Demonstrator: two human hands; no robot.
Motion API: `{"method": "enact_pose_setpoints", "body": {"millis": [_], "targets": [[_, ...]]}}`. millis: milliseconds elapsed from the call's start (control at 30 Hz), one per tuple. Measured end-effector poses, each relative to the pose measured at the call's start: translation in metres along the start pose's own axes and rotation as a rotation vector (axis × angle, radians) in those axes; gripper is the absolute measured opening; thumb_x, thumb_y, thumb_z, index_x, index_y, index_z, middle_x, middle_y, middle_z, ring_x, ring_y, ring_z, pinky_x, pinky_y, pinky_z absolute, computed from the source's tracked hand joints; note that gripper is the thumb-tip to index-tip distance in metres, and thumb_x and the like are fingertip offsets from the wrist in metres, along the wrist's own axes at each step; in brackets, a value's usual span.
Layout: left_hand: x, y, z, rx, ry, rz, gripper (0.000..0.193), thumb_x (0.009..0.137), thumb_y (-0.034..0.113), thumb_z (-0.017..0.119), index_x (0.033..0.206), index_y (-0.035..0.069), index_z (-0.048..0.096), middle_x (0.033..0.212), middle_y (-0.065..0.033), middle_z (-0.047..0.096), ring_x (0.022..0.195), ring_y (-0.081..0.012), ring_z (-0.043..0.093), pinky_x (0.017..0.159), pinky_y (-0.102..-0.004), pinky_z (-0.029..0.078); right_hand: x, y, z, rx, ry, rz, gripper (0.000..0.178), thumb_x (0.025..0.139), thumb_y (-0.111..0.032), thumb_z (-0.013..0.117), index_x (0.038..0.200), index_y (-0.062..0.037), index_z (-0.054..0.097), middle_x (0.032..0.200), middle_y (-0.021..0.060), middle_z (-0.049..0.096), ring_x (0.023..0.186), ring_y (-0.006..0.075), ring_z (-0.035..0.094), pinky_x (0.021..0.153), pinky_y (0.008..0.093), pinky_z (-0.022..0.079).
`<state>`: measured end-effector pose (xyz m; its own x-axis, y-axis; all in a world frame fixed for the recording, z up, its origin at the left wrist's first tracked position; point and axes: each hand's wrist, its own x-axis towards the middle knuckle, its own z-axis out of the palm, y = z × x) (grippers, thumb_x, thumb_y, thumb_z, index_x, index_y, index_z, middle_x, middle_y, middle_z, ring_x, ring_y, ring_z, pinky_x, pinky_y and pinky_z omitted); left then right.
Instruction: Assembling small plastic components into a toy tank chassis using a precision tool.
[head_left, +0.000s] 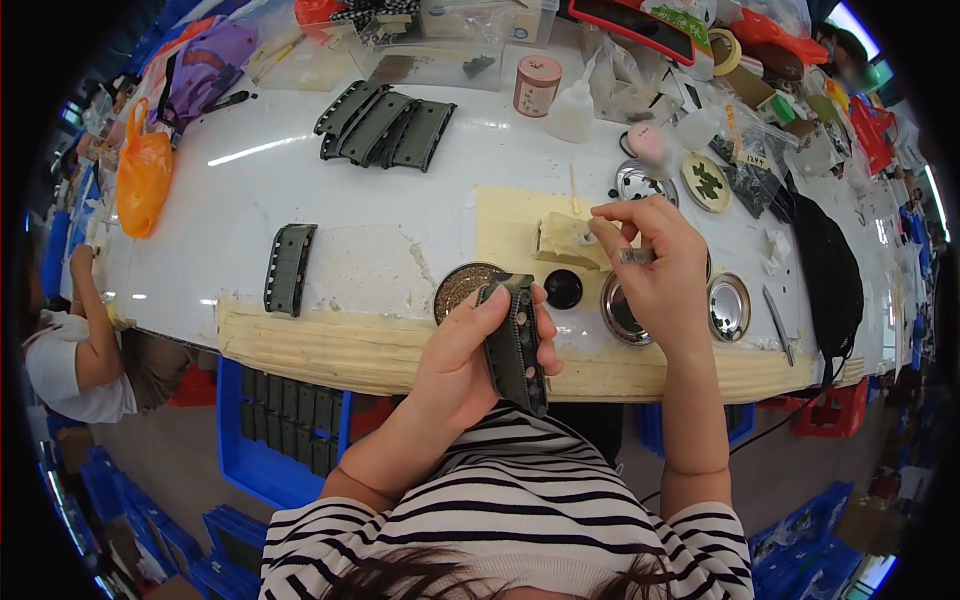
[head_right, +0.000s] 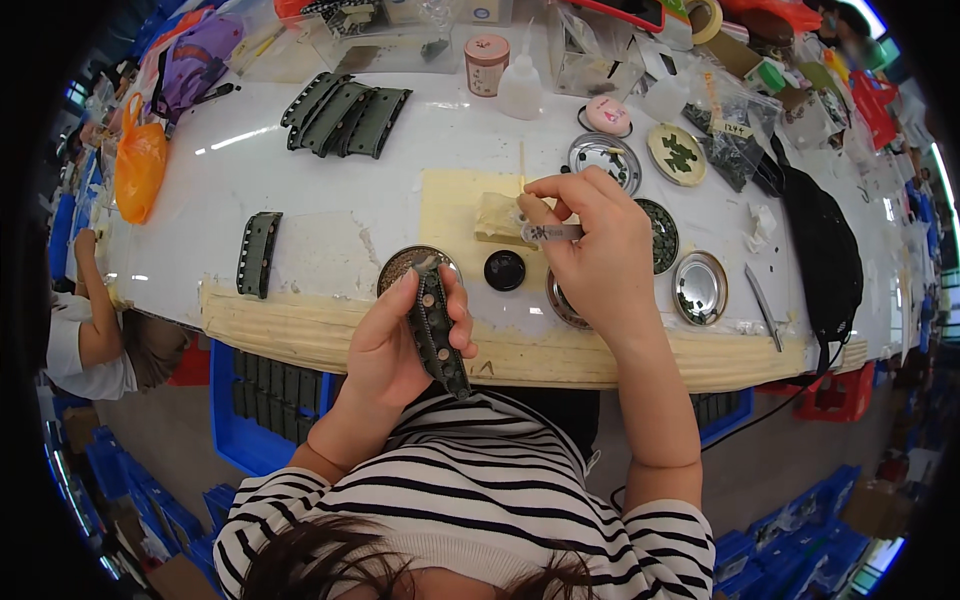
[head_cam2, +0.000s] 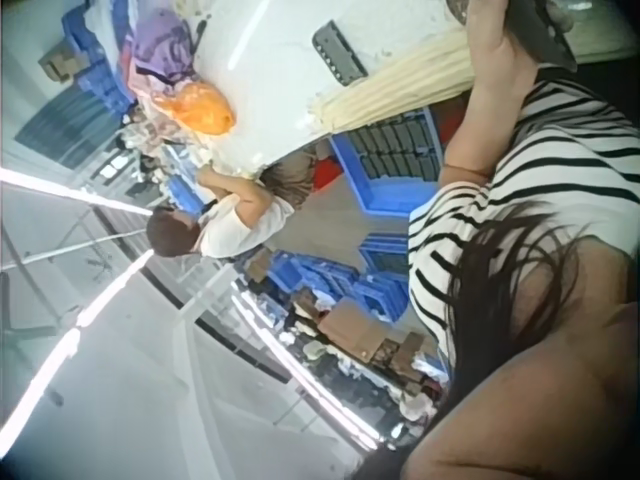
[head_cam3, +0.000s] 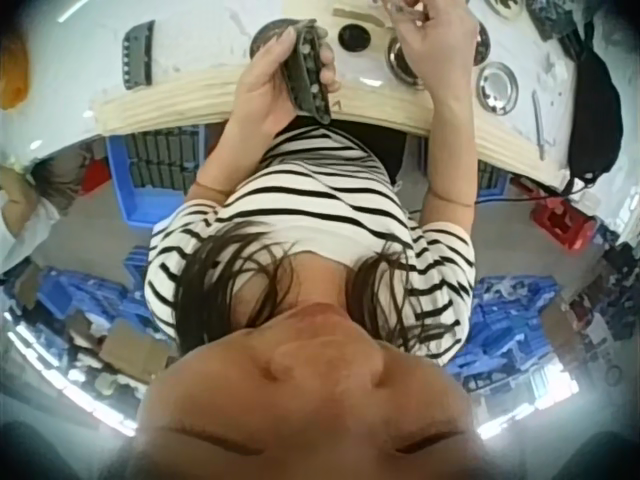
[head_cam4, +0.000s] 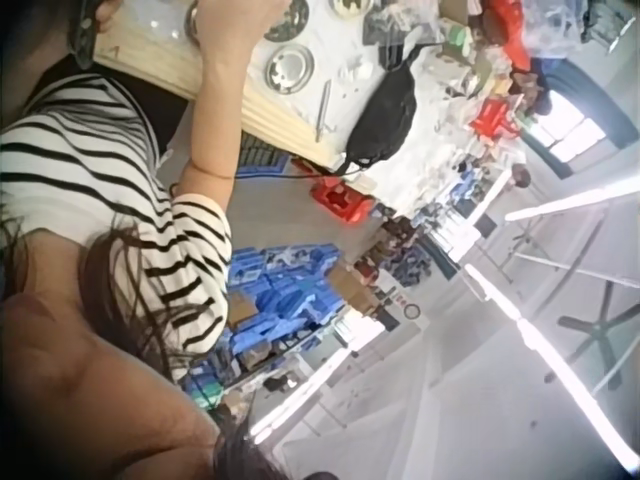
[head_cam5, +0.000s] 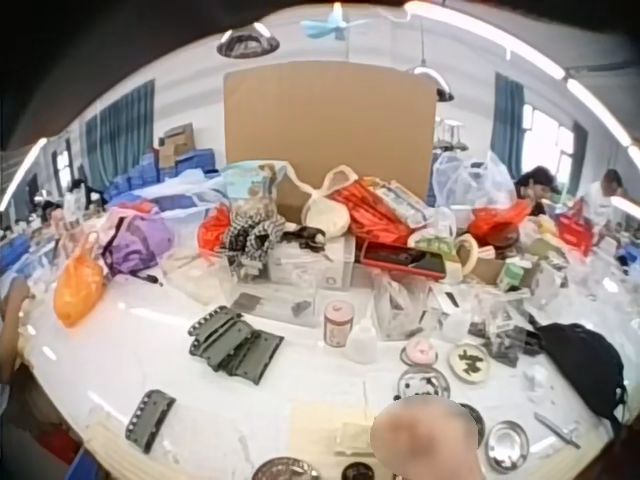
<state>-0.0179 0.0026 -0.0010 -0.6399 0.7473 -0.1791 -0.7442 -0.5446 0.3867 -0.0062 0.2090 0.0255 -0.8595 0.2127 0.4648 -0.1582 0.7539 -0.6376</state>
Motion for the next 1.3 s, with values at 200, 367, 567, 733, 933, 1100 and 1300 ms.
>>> {"method": "enact_pose_setpoints", "body": {"millis": [200, 367, 567, 733, 933, 1100, 1300], "targets": [[0.003, -0.003, -0.002, -0.124, -0.07, -0.059, 0.038, 0.102, 0.031, 0.036, 0.12, 0.001, 0.05, 0.092, -0.0099, 0.057, 0.076, -0.0199, 0.057, 0.069, -0.0363, 0.054, -0.002, -0.021, -0.011, 0.124, 0.155, 0.015, 0.01, 0.08, -0.001, 0.068, 0.09, -0.0019, 0.068, 0.073, 0.0037, 0.055, 0.061, 0.0099, 0.052, 0.052, 0.0224, 0.038], [0.006, -0.006, 0.0, -0.254, -0.169, -0.12, 0.043, 0.101, 0.032, 0.037, 0.126, -0.001, 0.048, 0.09, -0.0083, 0.059, 0.075, -0.0184, 0.06, 0.069, -0.0344, 0.053, -0.02, -0.048, -0.011, 0.721, 0.149, 0.149, 0.013, 0.092, -0.005, 0.06, 0.101, 0.0039, 0.062, 0.089, 0.0045, 0.06, 0.079, 0.0098, 0.062, 0.071, 0.0207, 0.048], [0.006, -0.008, 0.0, -0.279, -0.202, -0.138, 0.043, 0.101, 0.033, 0.038, 0.126, -0.001, 0.048, 0.09, -0.008, 0.061, 0.076, -0.0183, 0.062, 0.07, -0.0344, 0.055, -0.028, -0.048, 0.001, 0.959, 0.066, 0.267, 0.013, 0.093, -0.006, 0.059, 0.1, 0.0044, 0.059, 0.093, 0.0077, 0.062, 0.08, 0.0147, 0.067, 0.072, 0.0241, 0.053], [0.005, -0.008, 0.001, -0.242, -0.171, -0.14, 0.043, 0.101, 0.034, 0.037, 0.124, 0.0, 0.05, 0.09, -0.0075, 0.058, 0.074, -0.018, 0.059, 0.068, -0.035, 0.055, -0.028, -0.046, 0.006, 0.972, 0.089, 0.215, 0.012, 0.094, -0.006, 0.058, 0.1, 0.0043, 0.059, 0.092, 0.0077, 0.062, 0.078, 0.016, 0.068, 0.069, 0.025, 0.054], [0.004, -0.008, 0.004, -0.194, -0.128, -0.14, 0.043, 0.101, 0.036, 0.035, 0.122, 0.002, 0.05, 0.087, -0.0064, 0.054, 0.07, -0.0178, 0.055, 0.065, -0.0354, 0.054, -0.028, -0.048, 0.004, 0.933, 0.074, 0.219, 0.012, 0.094, -0.006, 0.058, 0.1, 0.0044, 0.059, 0.091, 0.0072, 0.061, 0.077, 0.0161, 0.068, 0.068, 0.0242, 0.053], [0.005, -0.007, 0.004, -0.181, -0.12, -0.148, 0.043, 0.101, 0.036, 0.036, 0.121, 0.001, 0.05, 0.087, -0.0062, 0.055, 0.07, -0.0177, 0.056, 0.065, -0.0353, 0.054, -0.028, -0.05, 0.003, 0.905, 0.078, 0.225, 0.011, 0.094, -0.005, 0.058, 0.1, 0.0046, 0.059, 0.09, 0.0071, 0.062, 0.077, 0.0162, 0.068, 0.067, 0.0236, 0.052], [0.004, -0.007, 0.005, -0.213, -0.118, -0.16, 0.042, 0.101, 0.037, 0.036, 0.12, 0.001, 0.049, 0.086, -0.0062, 0.055, 0.07, -0.0176, 0.056, 0.064, -0.0347, 0.054, -0.029, -0.048, 0.006, 0.885, 0.086, 0.225, 0.011, 0.094, -0.005, 0.058, 0.1, 0.0044, 0.059, 0.091, 0.0073, 0.062, 0.077, 0.016, 0.068, 0.067, 0.0231, 0.052]]}}
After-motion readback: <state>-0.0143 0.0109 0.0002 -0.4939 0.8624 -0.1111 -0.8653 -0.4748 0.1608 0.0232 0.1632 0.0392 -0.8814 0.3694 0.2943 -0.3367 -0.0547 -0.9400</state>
